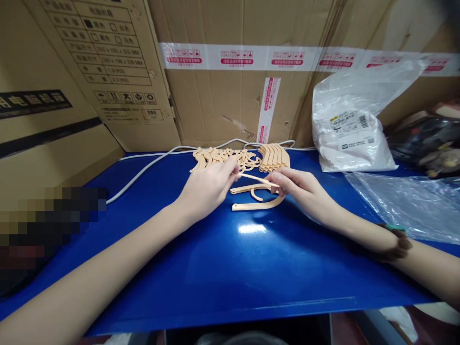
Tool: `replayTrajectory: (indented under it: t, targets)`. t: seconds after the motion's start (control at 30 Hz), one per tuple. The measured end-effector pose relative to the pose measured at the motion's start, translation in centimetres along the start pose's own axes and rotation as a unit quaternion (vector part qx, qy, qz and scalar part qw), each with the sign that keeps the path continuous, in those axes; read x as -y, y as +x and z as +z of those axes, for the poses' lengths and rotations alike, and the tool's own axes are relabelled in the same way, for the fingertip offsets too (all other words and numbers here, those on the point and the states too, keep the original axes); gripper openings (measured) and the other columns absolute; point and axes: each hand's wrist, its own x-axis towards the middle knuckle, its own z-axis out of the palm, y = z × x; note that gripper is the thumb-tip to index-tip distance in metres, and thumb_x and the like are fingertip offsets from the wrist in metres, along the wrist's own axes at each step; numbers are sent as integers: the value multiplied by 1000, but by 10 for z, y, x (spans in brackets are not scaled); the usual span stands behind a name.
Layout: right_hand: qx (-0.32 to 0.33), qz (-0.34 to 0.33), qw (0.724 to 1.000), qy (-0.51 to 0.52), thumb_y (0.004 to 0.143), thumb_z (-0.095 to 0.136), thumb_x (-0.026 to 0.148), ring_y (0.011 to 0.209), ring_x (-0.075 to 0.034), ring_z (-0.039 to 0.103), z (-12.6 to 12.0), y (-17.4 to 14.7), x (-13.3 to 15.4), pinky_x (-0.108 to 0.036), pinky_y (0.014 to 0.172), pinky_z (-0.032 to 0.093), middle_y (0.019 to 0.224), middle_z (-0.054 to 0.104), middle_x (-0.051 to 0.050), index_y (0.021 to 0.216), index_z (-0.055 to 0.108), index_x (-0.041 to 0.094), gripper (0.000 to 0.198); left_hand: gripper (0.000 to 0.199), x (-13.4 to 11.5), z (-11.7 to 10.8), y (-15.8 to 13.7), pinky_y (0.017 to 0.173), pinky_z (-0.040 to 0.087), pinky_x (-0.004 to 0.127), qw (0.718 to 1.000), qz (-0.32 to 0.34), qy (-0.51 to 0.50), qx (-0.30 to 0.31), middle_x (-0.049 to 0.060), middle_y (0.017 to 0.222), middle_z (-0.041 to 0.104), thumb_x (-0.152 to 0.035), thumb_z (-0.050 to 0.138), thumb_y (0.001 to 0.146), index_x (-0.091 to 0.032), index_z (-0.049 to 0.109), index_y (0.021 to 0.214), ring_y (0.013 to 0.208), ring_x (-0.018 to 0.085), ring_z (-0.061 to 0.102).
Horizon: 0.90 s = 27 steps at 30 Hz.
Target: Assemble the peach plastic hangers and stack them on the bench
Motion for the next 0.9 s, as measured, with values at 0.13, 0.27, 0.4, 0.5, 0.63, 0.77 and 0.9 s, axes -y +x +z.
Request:
replayTrajectory:
  t: [0.13,0.27,0.4,0.5,0.63,0.77,0.9]
  targets:
    - [3,14,996,87,91,55,43,70,-12,54,2,-1,2,-26,64,41,76,61,-1,85,64,17,29,12,3,-3,1,58,37,24,998,-62,8,-18,2,87,66,-28,45,96,-19,53,95,77,16,63]
    - [25,48,985,165,85,63,42,69,-13,57,7,-2,3,-26,62,45,78,66,-3,92,67,15,28,15,-4,-2,-3,68,42,25,999,-27,-37,1,4,96,67,-31,47,94,-19,53,100,84,17,63]
    - [53,57,976,202,81,68,38,66,-12,59,12,-6,9,-26,62,48,76,67,-2,84,64,15,24,24,-19,-3,-8,71,43,26,993,70,-67,71,4,105,66,-40,54,90,-21,54,105,93,18,63]
    - [90,47,968,228,81,70,34,65,-11,61,15,-9,15,-25,63,50,74,67,0,85,59,16,22,33,-27,-6,-11,66,41,26,986,97,-65,122,4,100,67,-51,55,88,-22,56,102,90,19,64]
    - [99,9,976,192,94,52,39,65,-11,61,15,-11,18,-25,63,49,72,65,0,92,56,17,22,30,-33,-9,-11,60,35,26,980,68,-98,157,2,87,69,-45,40,96,-23,59,94,76,17,64]
    - [78,-57,995,20,100,35,33,72,-14,61,10,-10,11,-28,69,48,79,66,-3,97,58,17,27,37,-30,-6,-9,54,28,28,987,-41,-83,128,1,78,68,-42,31,98,-22,58,84,67,16,61]
    - [114,-186,953,-209,95,49,32,89,-19,59,10,-10,5,-32,79,47,98,64,-8,107,63,18,23,42,-25,1,-6,54,26,28,978,-151,-75,121,1,70,64,-46,29,98,-21,54,76,65,18,59]
